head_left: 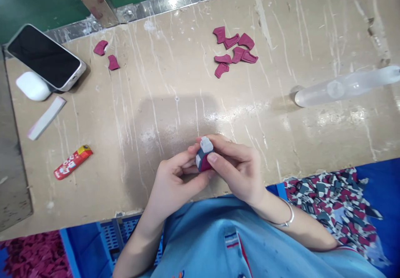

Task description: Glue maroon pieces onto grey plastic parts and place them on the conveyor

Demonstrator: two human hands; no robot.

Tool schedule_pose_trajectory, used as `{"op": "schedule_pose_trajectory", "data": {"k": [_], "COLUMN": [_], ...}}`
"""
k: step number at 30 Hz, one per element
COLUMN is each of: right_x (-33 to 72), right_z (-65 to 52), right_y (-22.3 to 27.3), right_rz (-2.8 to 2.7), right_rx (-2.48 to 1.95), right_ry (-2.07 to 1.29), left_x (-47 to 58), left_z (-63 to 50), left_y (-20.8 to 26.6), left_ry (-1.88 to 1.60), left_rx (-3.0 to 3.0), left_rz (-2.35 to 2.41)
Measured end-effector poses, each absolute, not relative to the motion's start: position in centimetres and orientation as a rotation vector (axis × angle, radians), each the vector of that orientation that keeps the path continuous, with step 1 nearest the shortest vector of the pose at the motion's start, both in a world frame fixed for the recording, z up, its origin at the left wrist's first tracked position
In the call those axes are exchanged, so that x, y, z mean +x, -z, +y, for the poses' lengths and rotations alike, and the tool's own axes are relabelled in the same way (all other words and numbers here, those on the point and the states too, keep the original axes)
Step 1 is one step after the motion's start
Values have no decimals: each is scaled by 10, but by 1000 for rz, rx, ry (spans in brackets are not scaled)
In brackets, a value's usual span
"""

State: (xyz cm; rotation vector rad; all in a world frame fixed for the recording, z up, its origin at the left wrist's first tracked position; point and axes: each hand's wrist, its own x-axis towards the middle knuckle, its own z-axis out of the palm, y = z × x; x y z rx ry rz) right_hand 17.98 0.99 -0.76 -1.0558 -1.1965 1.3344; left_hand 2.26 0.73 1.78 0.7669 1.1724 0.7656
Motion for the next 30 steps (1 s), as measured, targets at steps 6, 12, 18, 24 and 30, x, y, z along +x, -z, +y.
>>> {"op": "schedule_pose_trajectory", "data": {"k": [6, 12, 18, 24, 30], "right_x": [183, 182, 184, 183, 182], "right_z": [9, 10, 12, 14, 12], "right_y": [8, 10, 11, 10, 15], "right_rz": [-1211, -1205, -1269, -1269, -1321], "right_rx": [-1039, -990, -952, -906, -868], "right_ry": [-1350, -1368, -1443, -1446, -1427], "left_x": [23, 23, 23, 22, 17], "left_z": [7, 9, 8, 10, 10], "left_y": [-16, -19, -16, -18, -16], "left_ry": [-769, -831, -961, -941, -937], "left_rx": [785, 855, 975, 1010, 944], "left_rz": [1177, 1215, 1232, 1264, 1203]}}
